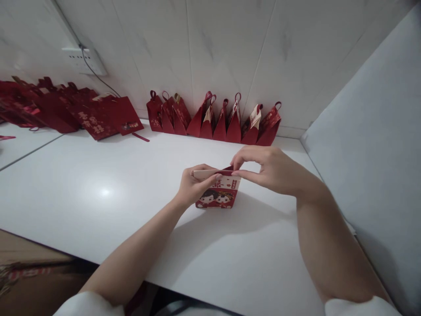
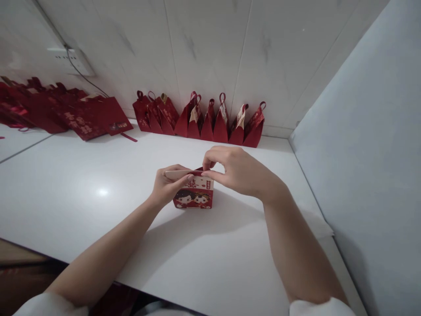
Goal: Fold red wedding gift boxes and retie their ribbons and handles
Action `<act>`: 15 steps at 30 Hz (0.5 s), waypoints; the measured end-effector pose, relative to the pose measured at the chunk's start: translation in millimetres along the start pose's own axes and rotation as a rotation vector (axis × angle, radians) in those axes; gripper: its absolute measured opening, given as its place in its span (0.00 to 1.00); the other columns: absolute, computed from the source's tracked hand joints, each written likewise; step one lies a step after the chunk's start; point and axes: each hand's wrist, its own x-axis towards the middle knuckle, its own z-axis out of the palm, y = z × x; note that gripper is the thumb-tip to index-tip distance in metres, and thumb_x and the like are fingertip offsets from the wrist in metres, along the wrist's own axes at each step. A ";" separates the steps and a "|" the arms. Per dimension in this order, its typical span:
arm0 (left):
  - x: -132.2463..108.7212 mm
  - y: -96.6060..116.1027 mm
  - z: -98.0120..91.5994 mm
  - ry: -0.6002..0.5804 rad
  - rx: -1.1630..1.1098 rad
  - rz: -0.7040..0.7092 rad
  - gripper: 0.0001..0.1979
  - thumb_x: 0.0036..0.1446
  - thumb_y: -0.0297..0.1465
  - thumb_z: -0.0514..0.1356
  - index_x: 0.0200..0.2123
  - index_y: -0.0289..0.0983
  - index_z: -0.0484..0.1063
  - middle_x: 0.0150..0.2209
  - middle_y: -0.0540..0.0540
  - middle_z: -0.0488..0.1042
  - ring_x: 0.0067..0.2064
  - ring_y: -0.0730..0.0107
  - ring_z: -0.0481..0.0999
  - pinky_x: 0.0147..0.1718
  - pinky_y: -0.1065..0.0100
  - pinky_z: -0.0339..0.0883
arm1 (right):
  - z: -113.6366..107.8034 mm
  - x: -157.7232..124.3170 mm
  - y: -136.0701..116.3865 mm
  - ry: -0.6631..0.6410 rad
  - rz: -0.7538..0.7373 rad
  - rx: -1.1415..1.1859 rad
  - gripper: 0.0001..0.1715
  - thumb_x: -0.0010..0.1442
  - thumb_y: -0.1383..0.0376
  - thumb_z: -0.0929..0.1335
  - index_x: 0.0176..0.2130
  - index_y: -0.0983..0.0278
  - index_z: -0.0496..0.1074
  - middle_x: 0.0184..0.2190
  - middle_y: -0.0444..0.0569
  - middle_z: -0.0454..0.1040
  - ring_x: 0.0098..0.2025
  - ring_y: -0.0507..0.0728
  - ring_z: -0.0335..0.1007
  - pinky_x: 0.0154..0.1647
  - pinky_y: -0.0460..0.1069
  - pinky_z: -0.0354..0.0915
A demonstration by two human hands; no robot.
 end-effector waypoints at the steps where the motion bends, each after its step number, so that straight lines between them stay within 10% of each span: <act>1: 0.0 -0.1 -0.1 -0.002 0.002 0.001 0.09 0.52 0.36 0.69 0.32 0.36 0.81 0.28 0.45 0.79 0.28 0.72 0.76 0.23 0.73 0.67 | -1.0 -0.4 0.3 -0.010 0.009 -0.001 0.04 0.63 0.63 0.68 0.36 0.60 0.74 0.37 0.46 0.78 0.39 0.57 0.72 0.42 0.52 0.64; 15: 1.1 0.0 -2.5 -0.042 0.030 0.004 0.11 0.53 0.38 0.68 0.32 0.35 0.80 0.29 0.44 0.79 0.29 0.72 0.75 0.26 0.72 0.66 | -7.1 -0.9 0.0 -0.085 0.077 0.000 0.12 0.65 0.56 0.65 0.33 0.59 0.71 0.33 0.44 0.77 0.36 0.55 0.72 0.37 0.49 0.64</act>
